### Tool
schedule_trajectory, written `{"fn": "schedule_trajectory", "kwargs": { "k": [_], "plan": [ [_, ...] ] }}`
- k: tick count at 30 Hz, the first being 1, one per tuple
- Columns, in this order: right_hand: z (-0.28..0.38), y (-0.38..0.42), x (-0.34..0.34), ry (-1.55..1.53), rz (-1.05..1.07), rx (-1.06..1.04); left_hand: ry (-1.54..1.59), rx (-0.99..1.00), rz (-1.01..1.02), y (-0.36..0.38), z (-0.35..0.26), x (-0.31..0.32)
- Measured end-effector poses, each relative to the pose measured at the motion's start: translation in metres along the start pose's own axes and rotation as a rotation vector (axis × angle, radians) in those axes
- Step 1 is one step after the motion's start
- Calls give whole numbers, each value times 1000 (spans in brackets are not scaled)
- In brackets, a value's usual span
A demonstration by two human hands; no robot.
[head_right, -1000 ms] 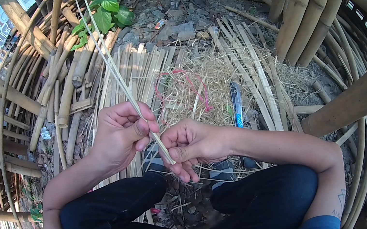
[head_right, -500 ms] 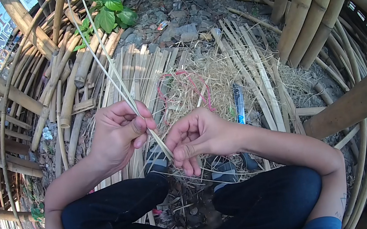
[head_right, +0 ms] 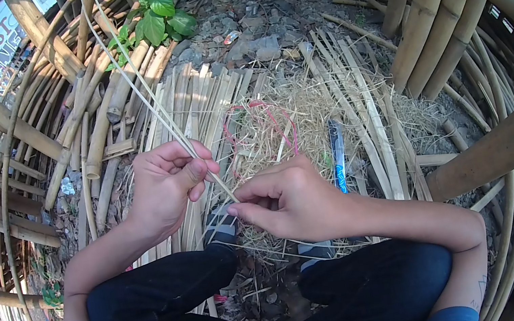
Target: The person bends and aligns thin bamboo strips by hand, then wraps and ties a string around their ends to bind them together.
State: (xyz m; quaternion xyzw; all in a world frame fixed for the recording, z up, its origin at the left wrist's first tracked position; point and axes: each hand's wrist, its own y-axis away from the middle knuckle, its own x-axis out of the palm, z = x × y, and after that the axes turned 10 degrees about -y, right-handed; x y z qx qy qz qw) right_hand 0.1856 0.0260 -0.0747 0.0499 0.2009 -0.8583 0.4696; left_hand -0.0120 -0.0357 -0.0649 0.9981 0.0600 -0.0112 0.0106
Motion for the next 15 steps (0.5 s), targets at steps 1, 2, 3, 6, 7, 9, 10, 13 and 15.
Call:
{"fn": "schedule_trajectory", "kwargs": {
  "k": [1, 2, 3, 6, 7, 9, 10, 13, 15],
  "plan": [
    [1, 0, 1, -84, 6, 88, 0, -1, 1, 0, 0, 0],
    [4, 0, 1, -85, 5, 89, -2, -15, -8, 0, 0, 1],
    [8, -1, 2, -219, -6, 267, -4, -30, -17, 0, -1, 1],
    [8, -5, -2, -374, 0, 493, -1, -24, -72, 0, -1, 6],
    [7, -7, -3, -397, 14, 542, -1, -25, -72, 0, 0, 7],
    [4, -9, -4, -420, 22, 565, -7, -10, -80, 1, 2, 8],
    [3, -9, -5, -442, 31, 588, -7, -11, -78, 1, 2, 8],
    [2, -13, -9, -560, 44, 697, 7, 21, -76, 2, 3, 9],
    [-1, -13, -11, -579, 60, 711, -24, 4, -67, 2, 1, 10]
  ]
}}
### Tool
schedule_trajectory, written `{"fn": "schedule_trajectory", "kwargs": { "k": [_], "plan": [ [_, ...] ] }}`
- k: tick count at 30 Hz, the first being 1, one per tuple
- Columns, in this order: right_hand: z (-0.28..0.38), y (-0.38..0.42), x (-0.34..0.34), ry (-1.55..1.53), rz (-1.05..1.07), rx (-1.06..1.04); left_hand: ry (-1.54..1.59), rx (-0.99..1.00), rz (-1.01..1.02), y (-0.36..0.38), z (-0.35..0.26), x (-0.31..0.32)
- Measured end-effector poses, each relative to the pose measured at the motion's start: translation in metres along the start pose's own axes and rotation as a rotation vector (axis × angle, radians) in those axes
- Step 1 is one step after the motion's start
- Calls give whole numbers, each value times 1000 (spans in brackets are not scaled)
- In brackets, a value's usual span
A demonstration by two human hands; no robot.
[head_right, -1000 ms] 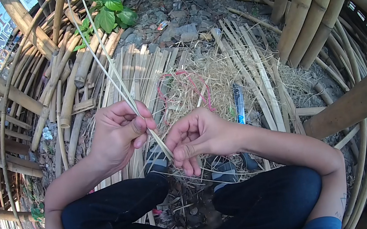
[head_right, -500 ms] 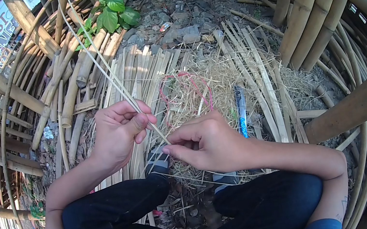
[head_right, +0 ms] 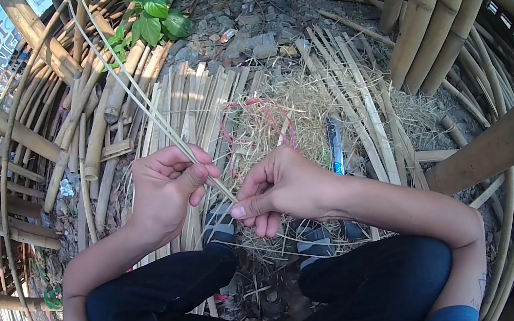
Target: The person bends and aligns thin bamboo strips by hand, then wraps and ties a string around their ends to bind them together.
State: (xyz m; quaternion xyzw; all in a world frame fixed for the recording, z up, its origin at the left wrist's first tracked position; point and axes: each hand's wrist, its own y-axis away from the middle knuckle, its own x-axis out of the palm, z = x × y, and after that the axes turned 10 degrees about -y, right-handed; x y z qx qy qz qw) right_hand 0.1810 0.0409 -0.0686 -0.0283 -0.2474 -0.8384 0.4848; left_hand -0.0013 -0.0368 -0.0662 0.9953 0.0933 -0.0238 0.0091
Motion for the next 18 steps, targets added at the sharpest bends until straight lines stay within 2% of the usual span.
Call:
{"fn": "schedule_trajectory", "kwargs": {
  "k": [11, 16, 18],
  "plan": [
    [-6, -4, -3, -79, 60, 48, -10, -24, 25, 1, 2, 1],
    [-3, -2, 0, -5, 74, 36, -61, -48, 19, 2, -1, 2],
    [-5, 0, 2, 108, 61, -56, -46, -62, 18, 1, 2, 4]
  ]
}}
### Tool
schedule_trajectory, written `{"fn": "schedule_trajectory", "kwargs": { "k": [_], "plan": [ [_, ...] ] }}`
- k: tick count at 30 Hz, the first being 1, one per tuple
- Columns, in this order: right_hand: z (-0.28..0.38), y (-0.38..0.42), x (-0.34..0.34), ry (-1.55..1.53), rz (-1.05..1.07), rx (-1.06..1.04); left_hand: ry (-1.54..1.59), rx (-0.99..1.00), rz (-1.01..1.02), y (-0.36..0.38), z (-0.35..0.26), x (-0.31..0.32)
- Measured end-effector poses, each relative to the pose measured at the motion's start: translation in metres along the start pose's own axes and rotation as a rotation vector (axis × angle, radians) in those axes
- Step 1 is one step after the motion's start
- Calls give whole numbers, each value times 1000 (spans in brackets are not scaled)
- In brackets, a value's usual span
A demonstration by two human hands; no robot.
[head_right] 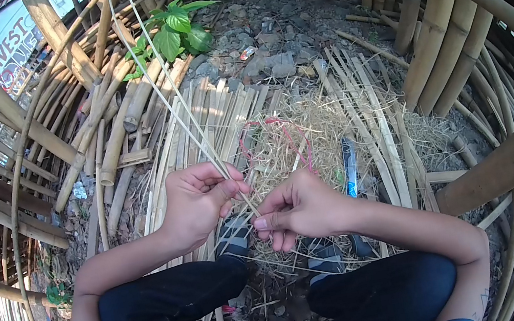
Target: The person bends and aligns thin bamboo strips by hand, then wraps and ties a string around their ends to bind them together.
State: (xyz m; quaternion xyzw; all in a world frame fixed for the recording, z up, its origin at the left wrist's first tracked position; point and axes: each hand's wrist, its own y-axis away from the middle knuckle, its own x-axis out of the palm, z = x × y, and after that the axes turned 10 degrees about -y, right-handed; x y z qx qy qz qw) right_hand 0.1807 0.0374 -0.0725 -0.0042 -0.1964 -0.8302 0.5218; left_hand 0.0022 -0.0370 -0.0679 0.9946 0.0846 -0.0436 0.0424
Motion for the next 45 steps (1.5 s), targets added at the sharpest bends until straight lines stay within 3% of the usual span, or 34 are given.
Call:
{"fn": "schedule_trajectory", "kwargs": {
  "k": [4, 7, 16, 25, 34, 39, 45],
  "plan": [
    [6, 6, 9, 314, -27, -58, -40, 35, -33, -3, 6, -1],
    [4, 4, 8, 129, -37, -35, -57, 56, -46, -2, 5, -3],
    [-1, -3, 1, -31, -51, 39, -85, 43, -32, -1, 4, -1],
    [0, -3, -5, -96, 24, 110, -35, 38, -30, 1, 2, 2],
    [1, 1, -5, -97, 69, 156, 38, 131, 112, 1, 11, -4],
    [4, 1, 1, -63, 13, 167, 148, 257, 219, -3, 25, -11],
    [-13, -10, -1, 0, -34, 152, 83, 214, 202, -2, 42, -17]
  ]
}}
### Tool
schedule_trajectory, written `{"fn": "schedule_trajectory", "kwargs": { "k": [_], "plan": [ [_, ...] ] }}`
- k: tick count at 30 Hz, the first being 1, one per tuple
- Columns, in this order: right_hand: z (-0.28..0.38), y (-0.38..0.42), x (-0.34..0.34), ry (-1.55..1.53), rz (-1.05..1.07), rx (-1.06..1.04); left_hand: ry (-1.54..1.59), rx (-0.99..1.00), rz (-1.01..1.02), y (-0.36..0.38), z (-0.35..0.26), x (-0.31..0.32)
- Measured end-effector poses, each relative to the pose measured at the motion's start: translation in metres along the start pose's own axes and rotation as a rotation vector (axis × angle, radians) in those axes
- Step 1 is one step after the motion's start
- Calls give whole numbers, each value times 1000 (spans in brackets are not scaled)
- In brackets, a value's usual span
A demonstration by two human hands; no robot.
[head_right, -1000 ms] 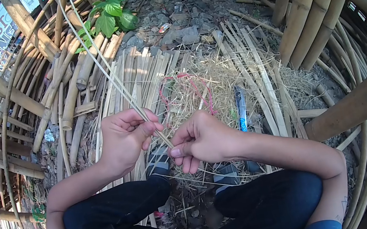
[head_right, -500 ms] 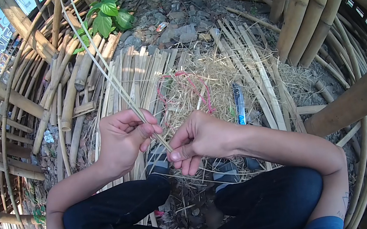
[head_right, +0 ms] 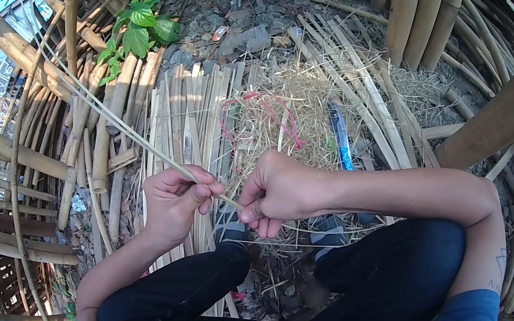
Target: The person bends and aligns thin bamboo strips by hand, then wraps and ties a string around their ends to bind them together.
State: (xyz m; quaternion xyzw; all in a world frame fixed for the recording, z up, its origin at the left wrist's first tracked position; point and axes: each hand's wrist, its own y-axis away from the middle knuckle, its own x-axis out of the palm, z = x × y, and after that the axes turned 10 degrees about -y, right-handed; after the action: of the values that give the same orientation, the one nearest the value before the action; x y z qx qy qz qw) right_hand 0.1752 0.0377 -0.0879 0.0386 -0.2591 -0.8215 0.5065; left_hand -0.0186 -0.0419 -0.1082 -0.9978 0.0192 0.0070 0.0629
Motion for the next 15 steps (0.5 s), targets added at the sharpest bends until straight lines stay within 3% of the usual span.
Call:
{"fn": "schedule_trajectory", "kwargs": {
  "k": [5, 8, 10, 15],
  "plan": [
    [-1, -3, 1, -32, 31, -1, -26, 21, -51, 2, 2, -2],
    [-5, -3, 1, 38, 41, -153, -72, 6, -132, 0, -2, 2],
    [-8, 0, 4, 281, -32, -405, -83, -7, -170, -1, -4, 4],
    [-3, 3, -1, 471, -57, -537, -116, 9, -213, -3, -9, 4]
  ]
}}
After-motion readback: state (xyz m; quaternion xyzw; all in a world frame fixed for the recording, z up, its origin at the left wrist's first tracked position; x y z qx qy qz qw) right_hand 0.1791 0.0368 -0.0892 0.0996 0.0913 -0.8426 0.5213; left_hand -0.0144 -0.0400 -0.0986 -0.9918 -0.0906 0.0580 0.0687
